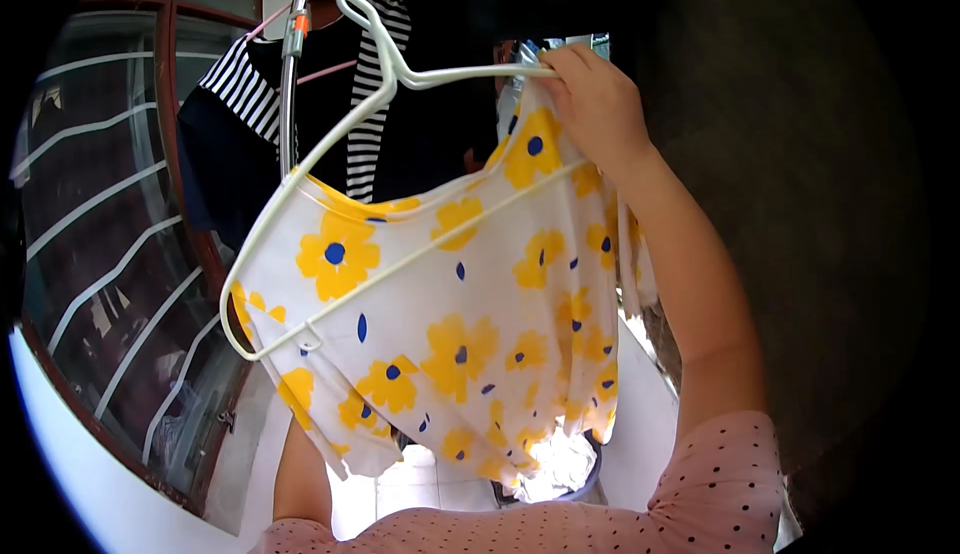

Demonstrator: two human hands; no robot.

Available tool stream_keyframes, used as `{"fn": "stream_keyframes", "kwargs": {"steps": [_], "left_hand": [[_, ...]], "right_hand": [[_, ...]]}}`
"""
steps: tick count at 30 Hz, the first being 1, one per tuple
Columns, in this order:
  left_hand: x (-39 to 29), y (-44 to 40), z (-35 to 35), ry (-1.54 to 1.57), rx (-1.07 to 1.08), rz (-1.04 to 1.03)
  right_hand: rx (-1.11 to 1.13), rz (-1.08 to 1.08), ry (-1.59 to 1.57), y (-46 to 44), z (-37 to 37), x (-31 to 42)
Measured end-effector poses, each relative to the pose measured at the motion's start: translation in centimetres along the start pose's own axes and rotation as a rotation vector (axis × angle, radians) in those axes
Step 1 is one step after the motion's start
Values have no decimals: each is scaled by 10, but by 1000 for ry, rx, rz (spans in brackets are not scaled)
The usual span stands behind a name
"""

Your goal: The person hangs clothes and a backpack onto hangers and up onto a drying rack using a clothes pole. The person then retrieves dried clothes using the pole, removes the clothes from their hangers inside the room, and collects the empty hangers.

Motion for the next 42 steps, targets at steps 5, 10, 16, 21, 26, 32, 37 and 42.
{"fn": "stream_keyframes", "kwargs": {"steps": [5, 10, 16, 21, 26, 32, 37, 42], "left_hand": [[27, 143, 25, 26, 72, 328], [-20, 220, -8, -43, 152, 132], [-29, 276, -86, 11, 137, 187], [-75, 274, -109, 61, 184, 253], [-43, 285, -77, 58, 231, 264], [23, 364, -16, -159, 95, 291], [45, 407, -12, -370, -34, 157], [57, 423, -1, -863, -239, -119]], "right_hand": [[121, -139, -18, -16, 5, 25], [233, -284, -168, -14, 14, 42], [530, -454, -234, -1, 22, -22], [605, -395, -347, -23, 10, -40], [617, -433, -23, -30, 45, 1], [644, -58, 505, -21, 46, 0], [551, 82, 467, -16, 27, -17], [616, -318, 286, -3, 45, 15]]}}
Point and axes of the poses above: each hand's wrist, its own y-axis away from the middle knuckle, its own z-axis out of the back of the hand, x = y × z, the point moved 1 cm from there along -y, towards the middle knuckle, and after that the axes turned 3 degrees about -y, right-handed, at the moved point
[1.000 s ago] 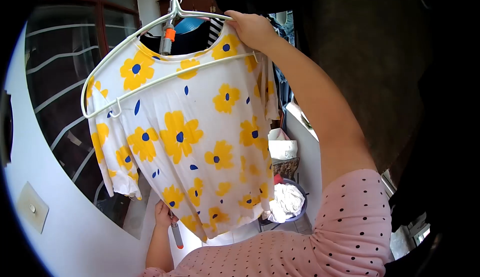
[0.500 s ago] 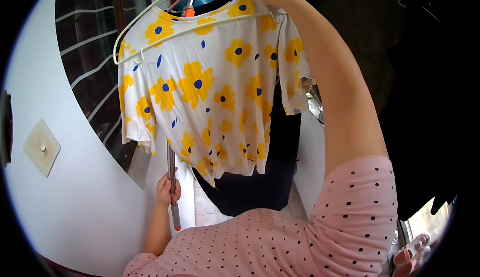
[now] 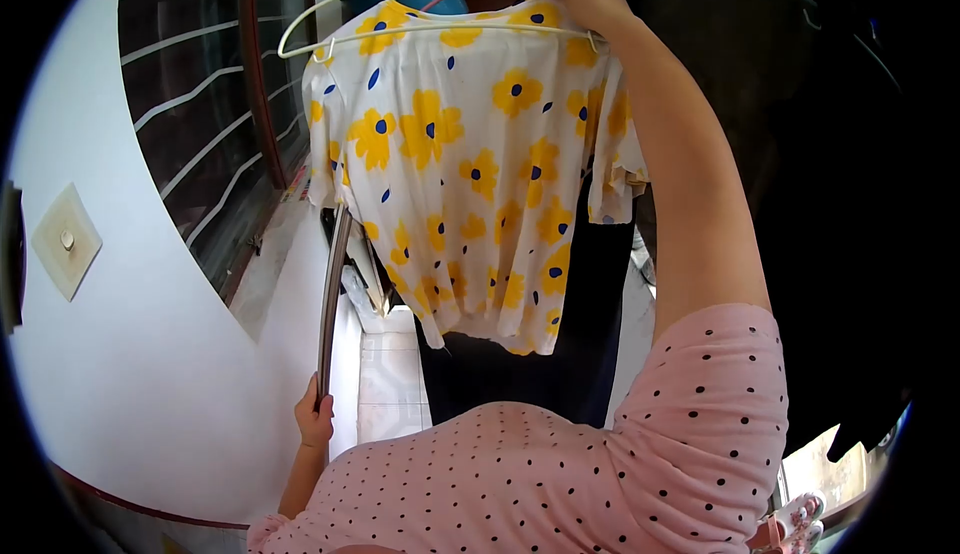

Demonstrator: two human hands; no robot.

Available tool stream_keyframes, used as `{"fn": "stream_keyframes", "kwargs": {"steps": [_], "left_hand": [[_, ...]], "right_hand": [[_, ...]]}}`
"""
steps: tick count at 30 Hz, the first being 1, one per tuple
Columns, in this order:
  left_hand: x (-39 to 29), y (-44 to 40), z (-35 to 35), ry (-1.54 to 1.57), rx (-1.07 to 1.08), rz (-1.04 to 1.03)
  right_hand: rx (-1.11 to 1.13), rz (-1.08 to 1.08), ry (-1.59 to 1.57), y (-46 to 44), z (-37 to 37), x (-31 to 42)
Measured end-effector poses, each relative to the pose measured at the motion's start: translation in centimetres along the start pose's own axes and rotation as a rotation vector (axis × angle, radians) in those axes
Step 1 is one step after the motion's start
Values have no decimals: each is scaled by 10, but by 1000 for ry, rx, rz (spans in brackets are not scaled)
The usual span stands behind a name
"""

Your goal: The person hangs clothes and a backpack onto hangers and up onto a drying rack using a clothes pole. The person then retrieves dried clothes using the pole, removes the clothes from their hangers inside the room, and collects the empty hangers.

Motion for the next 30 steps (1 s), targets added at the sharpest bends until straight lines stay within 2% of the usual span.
{"fn": "stream_keyframes", "kwargs": {"steps": [1, 2, 3, 6, 8, 10, 13, 16, 17, 20, 22, 23, 24, 26, 28, 29, 30], "left_hand": [[-2, 2, 4, -85, -94, -67], [-13, -3, 5, -165, -201, -166], [-20, -10, 6, -204, -205, -138], [-20, -22, -2, -222, -179, -47], [-17, -20, -9, -212, -187, -13], [-7, -19, -11, -204, -234, -63], [-4, -14, -12, -234, -234, 0], [12, -8, -3, -284, -150, 133], [20, -7, -1, -311, -152, 73], [32, 8, 3, -312, -151, -24], [47, 20, 4, -223, -89, -18], [51, 26, 4, -230, -53, 19], [54, 29, 8, -233, -9, 52], [63, 30, 12, -205, 42, 63], [60, 26, 18, -146, 86, 53], [52, 21, 16, -178, -9, -75], [36, 14, 16, -159, -11, -11]], "right_hand": [[37, 119, 196, 12, 5, 4], [-15, 148, 124, 16, -1, 0], [-70, 173, 54, 22, -8, -9], [-47, 96, -341, 1, -52, -59], [105, 49, -356, 14, -49, -42], [169, 124, -324, 25, -55, -20], [253, 236, -272, 31, -58, 9], [112, 108, -213, 33, -41, 39], [49, 280, -73, 9, -47, 24], [-144, 75, -28, 36, -11, 55], [-236, 172, 49, 16, -23, 47], [-226, 389, 313, -13, -51, 15], [-292, 242, 100, -10, -50, 19], [-77, 363, 282, 5, -38, 37], [-138, 526, 236, -1, -57, 18], [-105, 372, 72, 0, -61, 10], [-109, 417, -139, 18, -53, 18]]}}
Point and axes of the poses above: each hand's wrist, its own y-axis away from the middle knuckle, its own z-axis out of the back of the hand, x = y × z, the point moved 1 cm from there along -y, towards the middle knuckle, and after that the axes turned 3 degrees about -y, right-handed, at the moved point
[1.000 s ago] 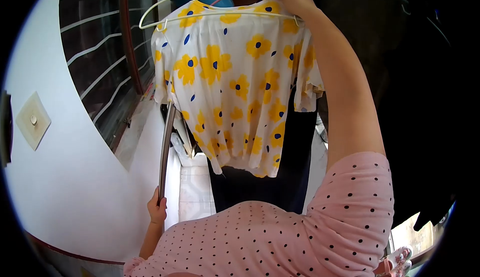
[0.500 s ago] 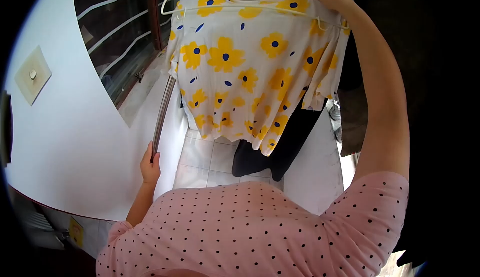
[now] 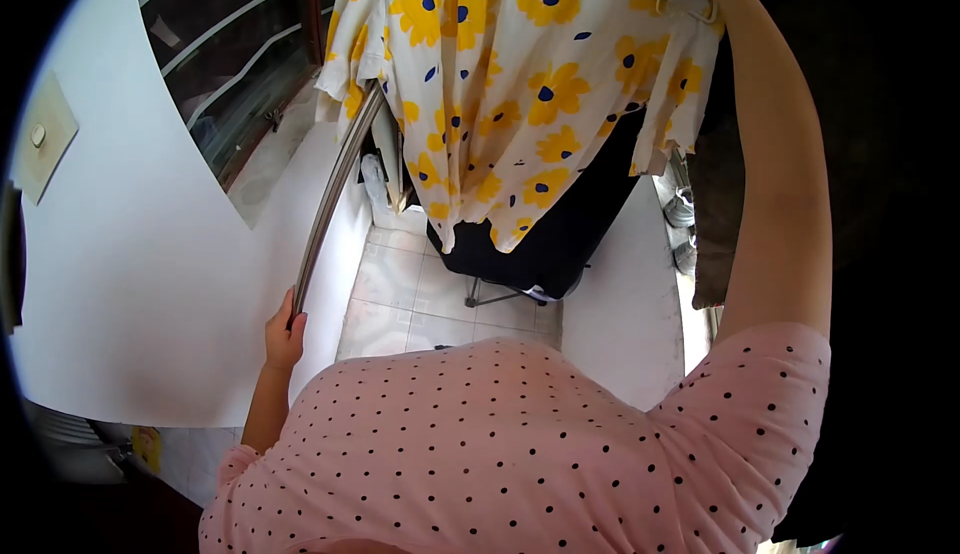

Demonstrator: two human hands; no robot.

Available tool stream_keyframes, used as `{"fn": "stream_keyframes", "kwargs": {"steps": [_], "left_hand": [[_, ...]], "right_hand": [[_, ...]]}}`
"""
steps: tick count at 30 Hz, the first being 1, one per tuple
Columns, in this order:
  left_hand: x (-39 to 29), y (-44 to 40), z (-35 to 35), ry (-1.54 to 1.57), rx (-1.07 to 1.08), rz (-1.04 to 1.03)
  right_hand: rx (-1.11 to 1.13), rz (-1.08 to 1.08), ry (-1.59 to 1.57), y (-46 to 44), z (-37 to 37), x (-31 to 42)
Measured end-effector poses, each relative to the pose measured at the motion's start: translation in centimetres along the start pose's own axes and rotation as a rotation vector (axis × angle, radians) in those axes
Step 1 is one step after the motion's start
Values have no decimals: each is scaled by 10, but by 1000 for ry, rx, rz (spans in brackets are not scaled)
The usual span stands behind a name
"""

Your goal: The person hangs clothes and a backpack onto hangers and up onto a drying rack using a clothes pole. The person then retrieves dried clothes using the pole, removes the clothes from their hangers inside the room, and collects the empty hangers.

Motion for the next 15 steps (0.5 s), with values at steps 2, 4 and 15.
{"fn": "stream_keyframes", "kwargs": {"steps": [2, 4, 15], "left_hand": [[-33, -8, 11, -87, 71, 152], [-55, 2, 10, -91, -24, 39], [-153, 28, -30, -92, -409, -26]], "right_hand": [[103, -191, 53, 1, 5, 6], [45, -282, -114, 17, -2, -15], [155, -577, -1252, 170, -65, 5]]}}
Point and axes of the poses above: each hand's wrist, its own y-axis away from the middle knuckle, its own z-axis out of the back of the hand, x = y × z, the point moved 1 cm from there along -y, towards the middle knuckle, and after that the axes turned 3 degrees about -y, right-handed, at the moved point
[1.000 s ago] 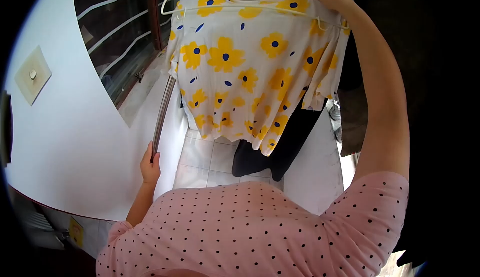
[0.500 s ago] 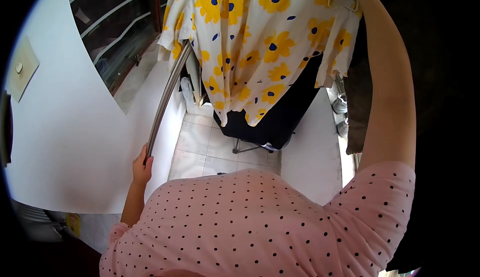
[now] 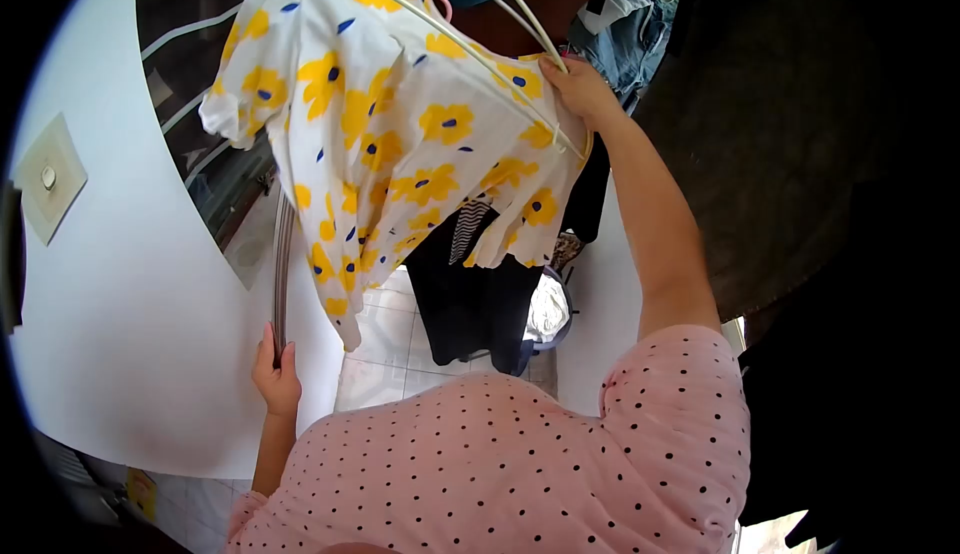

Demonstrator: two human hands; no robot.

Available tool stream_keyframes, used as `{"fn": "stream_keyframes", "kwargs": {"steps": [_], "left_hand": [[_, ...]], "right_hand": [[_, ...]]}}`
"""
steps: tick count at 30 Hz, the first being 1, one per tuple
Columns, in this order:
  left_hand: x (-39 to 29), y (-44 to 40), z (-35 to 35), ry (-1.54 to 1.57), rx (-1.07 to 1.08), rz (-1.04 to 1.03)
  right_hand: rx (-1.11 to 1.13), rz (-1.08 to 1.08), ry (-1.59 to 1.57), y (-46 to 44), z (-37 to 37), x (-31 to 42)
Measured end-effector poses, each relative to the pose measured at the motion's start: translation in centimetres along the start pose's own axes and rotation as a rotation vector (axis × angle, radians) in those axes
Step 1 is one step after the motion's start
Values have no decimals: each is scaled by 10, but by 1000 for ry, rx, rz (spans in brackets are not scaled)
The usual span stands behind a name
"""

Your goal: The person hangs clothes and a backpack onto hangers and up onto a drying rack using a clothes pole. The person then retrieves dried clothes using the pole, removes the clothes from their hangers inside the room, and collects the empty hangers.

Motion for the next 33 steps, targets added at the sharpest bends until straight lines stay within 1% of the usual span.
{"fn": "stream_keyframes", "kwargs": {"steps": [1, 2, 4, 5, 6, 8, 9, 11, 14, 15, 17, 18, 20, 22, 23, 26, 28, 29, 30, 33], "left_hand": [[-7, -7, -2, 23, -3, 36], [5, -10, -4, 60, -26, -22], [12, -10, -2, 188, 53, 294], [15, -9, 3, 247, 82, 464], [11, -14, 8, 349, 122, 531], [7, -36, 16, 422, 106, 577], [11, -48, 22, 454, 98, 600], [32, -76, 32, 387, 115, 591], [26, -136, 37, 204, 239, 555], [25, -159, 32, 150, 303, 535], [27, -209, 1, 19, 439, 572], [54, -235, -27, -125, 428, 372], [129, -290, -92, -377, 419, 22], [107, -348, -137, -590, 480, -46], [57, -376, -155, -706, 524, 31], [99, -436, -225, -831, 686, 123], [125, -462, -247, -906, 726, 61], [125, -480, -247, -938, 732, 31], [125, -491, -246, -982, 736, 57], [130, -515, -228, -974, 673, 73]], "right_hand": [[42, -88, -60, 3, -1, -6], [13, -98, -77, 5, 5, -6], [-31, -126, -115, 12, 7, -8], [-44, -67, -183, 12, 11, -9], [-41, -84, -268, 8, 15, -16], [-7, -122, -324, 8, 24, -17], [-58, -148, -300, 20, 21, -6], [-62, -215, -261, 23, 13, -8], [-73, -292, -265, 46, -1, 6], [-98, -303, -276, 59, -7, 11], [-158, -335, -300, 77, -19, 13], [-186, -355, -317, 82, -24, 11], [-221, -416, -351, 83, -24, -2], [-229, -421, -354, 84, -27, -8], [-237, -412, -357, 83, -29, -9], [-237, -456, -377, 84, -29, -14], [-242, -466, -378, 85, -29, -14], [-241, -463, -370, 84, -32, -9], [-241, -472, -362, 83, -32, -8], [-245, -459, -373, 83, -34, 2]]}}
Point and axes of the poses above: each hand's wrist, its own y-axis away from the middle knuckle, its own z-axis out of the back of the hand, x = y × z, the point moved 1 cm from there along -y, towards the middle knuckle, and after that the axes turned 3 degrees about -y, right-handed, at the moved point
